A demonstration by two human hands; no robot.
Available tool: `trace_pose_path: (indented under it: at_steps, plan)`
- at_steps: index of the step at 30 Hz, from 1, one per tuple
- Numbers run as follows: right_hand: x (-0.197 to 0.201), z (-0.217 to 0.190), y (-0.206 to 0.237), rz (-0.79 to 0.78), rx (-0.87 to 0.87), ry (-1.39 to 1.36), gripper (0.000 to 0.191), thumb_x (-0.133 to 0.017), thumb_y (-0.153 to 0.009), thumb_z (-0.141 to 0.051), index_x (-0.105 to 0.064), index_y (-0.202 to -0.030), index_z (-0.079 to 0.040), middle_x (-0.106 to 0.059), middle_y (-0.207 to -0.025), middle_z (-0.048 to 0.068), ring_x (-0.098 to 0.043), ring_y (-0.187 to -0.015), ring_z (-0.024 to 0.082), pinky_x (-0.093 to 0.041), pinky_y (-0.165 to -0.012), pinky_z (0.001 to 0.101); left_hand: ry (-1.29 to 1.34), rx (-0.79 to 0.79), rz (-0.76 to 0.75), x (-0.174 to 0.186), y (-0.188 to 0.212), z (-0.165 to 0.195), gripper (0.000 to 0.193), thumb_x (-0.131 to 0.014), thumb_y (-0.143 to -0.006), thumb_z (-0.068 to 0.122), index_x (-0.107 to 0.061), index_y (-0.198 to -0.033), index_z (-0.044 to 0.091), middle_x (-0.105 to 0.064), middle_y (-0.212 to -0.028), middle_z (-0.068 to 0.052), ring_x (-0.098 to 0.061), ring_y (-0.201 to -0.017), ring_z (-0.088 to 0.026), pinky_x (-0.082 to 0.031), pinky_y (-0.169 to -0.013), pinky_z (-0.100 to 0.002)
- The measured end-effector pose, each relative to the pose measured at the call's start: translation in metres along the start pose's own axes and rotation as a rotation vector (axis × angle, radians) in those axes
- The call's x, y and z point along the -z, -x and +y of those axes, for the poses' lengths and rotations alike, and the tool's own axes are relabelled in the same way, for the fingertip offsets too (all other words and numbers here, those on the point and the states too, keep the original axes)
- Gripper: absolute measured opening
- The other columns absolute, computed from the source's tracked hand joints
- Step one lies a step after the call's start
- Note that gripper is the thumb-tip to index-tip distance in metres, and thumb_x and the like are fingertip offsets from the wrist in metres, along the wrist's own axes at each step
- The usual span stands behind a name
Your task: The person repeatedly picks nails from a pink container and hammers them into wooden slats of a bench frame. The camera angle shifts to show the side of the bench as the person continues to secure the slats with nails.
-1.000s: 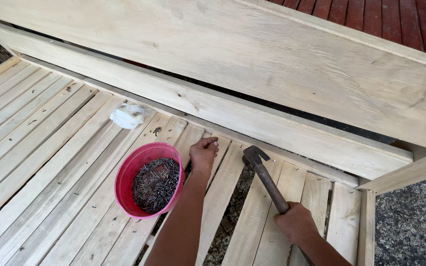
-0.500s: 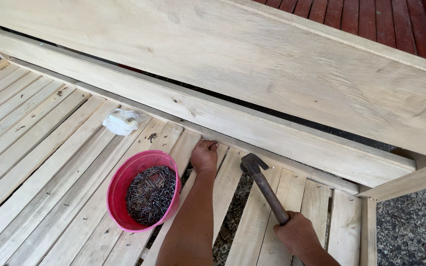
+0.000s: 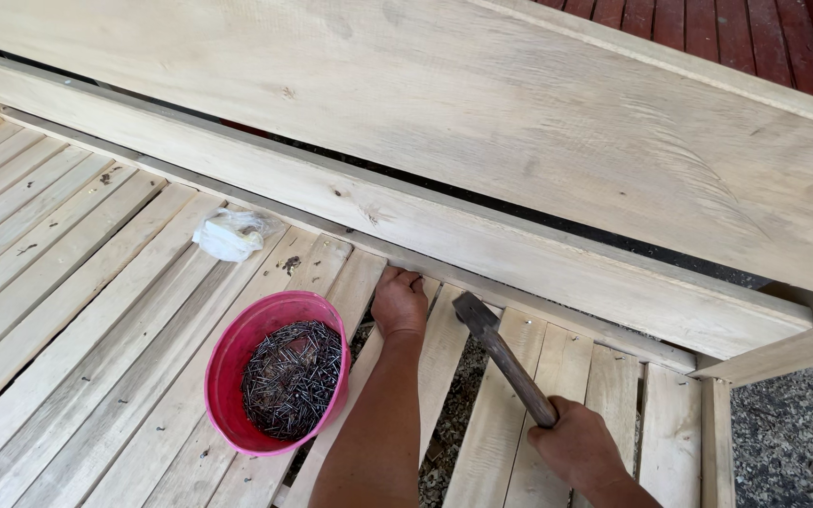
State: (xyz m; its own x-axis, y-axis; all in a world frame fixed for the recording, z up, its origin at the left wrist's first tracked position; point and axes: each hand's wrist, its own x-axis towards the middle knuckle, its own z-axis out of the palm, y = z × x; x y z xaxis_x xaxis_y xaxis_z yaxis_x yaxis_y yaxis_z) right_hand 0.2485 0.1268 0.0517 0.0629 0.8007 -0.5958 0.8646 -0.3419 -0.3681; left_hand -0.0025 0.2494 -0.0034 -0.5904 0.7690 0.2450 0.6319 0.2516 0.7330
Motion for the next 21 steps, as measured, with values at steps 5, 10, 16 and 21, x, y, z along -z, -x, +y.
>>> trace_pose_path:
  at_steps: [5, 10, 16, 21]
  plan:
    - [0.01, -0.041, -0.011, -0.024, 0.047, -0.034, 0.04, -0.069, -0.085, -0.025, -0.067, -0.122, -0.009, -0.076, -0.083, 0.016, -0.078, -0.075, 0.027, -0.063, -0.078, 0.0409, 0.022, 0.051, -0.012, -0.002, 0.0, -0.002, 0.012, -0.077, -0.082, 0.023, -0.082, -0.093, 0.019, -0.07, -0.11, 0.001, -0.068, -0.098, -0.026, -0.056, -0.083, -0.04]
    - [0.013, -0.067, -0.03, 0.001, 0.148, 0.001, 0.04, -0.069, -0.083, -0.023, -0.07, -0.119, -0.005, -0.076, -0.082, 0.017, -0.076, -0.072, 0.027, -0.062, -0.077, 0.0412, 0.019, 0.048, 0.0, -0.002, 0.0, -0.001, 0.011, -0.076, -0.082, 0.023, -0.081, -0.091, 0.019, -0.07, -0.108, 0.0, -0.069, -0.099, -0.026, -0.057, -0.083, -0.04]
    - [0.012, -0.077, -0.042, -0.021, 0.141, 0.033, 0.038, -0.067, -0.086, -0.022, -0.07, -0.119, -0.003, -0.074, -0.08, 0.016, -0.072, -0.062, 0.024, -0.064, -0.068, 0.04, 0.011, 0.066, -0.057, 0.0, 0.001, -0.001, 0.013, -0.073, -0.081, 0.015, -0.08, -0.091, 0.015, -0.069, -0.113, 0.0, -0.067, -0.101, -0.028, -0.056, -0.084, -0.042]
    - [0.018, -0.072, -0.04, -0.047, 0.1, -0.033, 0.042, -0.07, -0.087, -0.02, -0.064, -0.125, -0.004, -0.074, -0.079, 0.017, -0.07, -0.055, 0.023, -0.064, -0.06, 0.0391, 0.131, -0.158, 0.12, 0.008, 0.023, -0.019, 0.011, -0.07, -0.077, 0.003, -0.076, -0.086, 0.003, -0.068, -0.111, -0.011, -0.06, -0.106, -0.034, -0.05, -0.094, -0.041]
